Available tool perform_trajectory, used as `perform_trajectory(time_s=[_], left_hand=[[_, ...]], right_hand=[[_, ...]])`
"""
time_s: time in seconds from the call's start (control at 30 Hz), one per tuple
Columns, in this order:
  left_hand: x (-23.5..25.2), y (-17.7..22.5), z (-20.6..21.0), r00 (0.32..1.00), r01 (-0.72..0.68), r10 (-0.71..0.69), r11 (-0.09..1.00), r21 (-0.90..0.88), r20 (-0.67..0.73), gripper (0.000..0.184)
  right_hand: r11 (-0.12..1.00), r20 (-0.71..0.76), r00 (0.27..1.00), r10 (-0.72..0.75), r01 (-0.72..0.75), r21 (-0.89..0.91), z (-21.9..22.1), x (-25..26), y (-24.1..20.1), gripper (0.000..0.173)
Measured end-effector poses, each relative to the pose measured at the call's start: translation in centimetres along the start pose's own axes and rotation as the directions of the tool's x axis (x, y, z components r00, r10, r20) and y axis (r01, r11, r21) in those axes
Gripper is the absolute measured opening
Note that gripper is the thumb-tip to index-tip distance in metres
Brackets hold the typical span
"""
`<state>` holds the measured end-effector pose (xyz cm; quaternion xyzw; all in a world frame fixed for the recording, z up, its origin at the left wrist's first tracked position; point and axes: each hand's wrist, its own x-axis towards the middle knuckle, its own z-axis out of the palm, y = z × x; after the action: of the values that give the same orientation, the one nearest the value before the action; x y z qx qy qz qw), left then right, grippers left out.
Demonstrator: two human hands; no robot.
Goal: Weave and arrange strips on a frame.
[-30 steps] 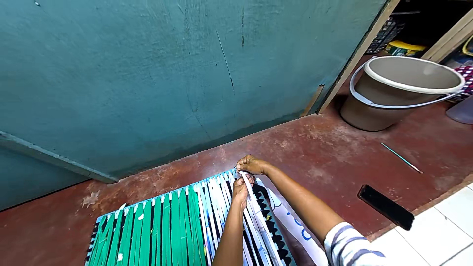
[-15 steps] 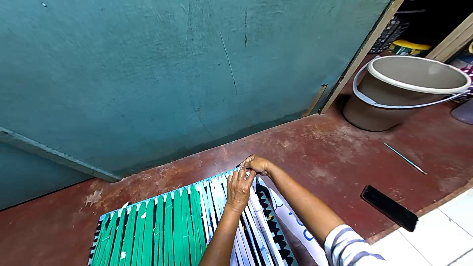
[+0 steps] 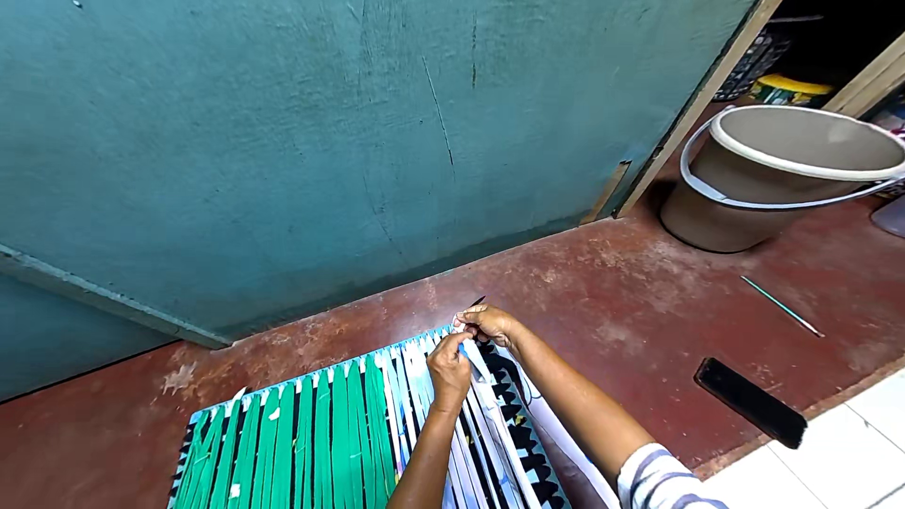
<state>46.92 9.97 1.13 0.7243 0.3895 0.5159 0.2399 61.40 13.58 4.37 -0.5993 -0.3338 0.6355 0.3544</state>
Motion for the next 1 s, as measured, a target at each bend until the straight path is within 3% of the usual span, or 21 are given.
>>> perform_trajectory(time_s=[0.1,0.3,0.43,0.53,0.7,1.0], left_hand=[[1.7,0.0,-0.4,0.972,0.233,-0.229,0.942,-0.241,0.046,0.011],[3.7,-1.3,-1.7,0.940,0.337,-0.297,0.889,-0.311,0.170,0.010],[4.5,-1.5,-2.6,0.880,0.472,-0.404,0.808,-0.353,0.251,0.009],[4.6,-1.8,-3.2,0.875,0.450,-0.342,0.836,-0.314,0.343,0.008],[4.0,-1.7,-4.0,0.841,0.218,-0.110,0.965,-0.146,0.530,0.012],[5.1,-2.0,-3.5,0.916,0.306,-0.228,0.930,-0.204,0.330,0.010]], right_hand=[[0.996,0.035,0.999,-0.011,0.008,0.093,0.5,-0.3,0.3,0.023],[0.964,0.016,1.000,-0.009,0.005,0.267,1.4,-0.2,0.4,0.024],[0.965,-0.025,1.000,-0.016,0.022,0.261,1.6,0.2,0.3,0.022],[0.968,-0.043,0.999,0.002,0.009,0.251,1.8,0.4,-0.1,0.022],[0.960,-0.043,0.998,0.036,-0.023,0.279,2.3,0.5,-0.8,0.020],[0.960,-0.021,0.998,0.066,-0.058,0.273,3.0,0.6,-0.4,0.021]])
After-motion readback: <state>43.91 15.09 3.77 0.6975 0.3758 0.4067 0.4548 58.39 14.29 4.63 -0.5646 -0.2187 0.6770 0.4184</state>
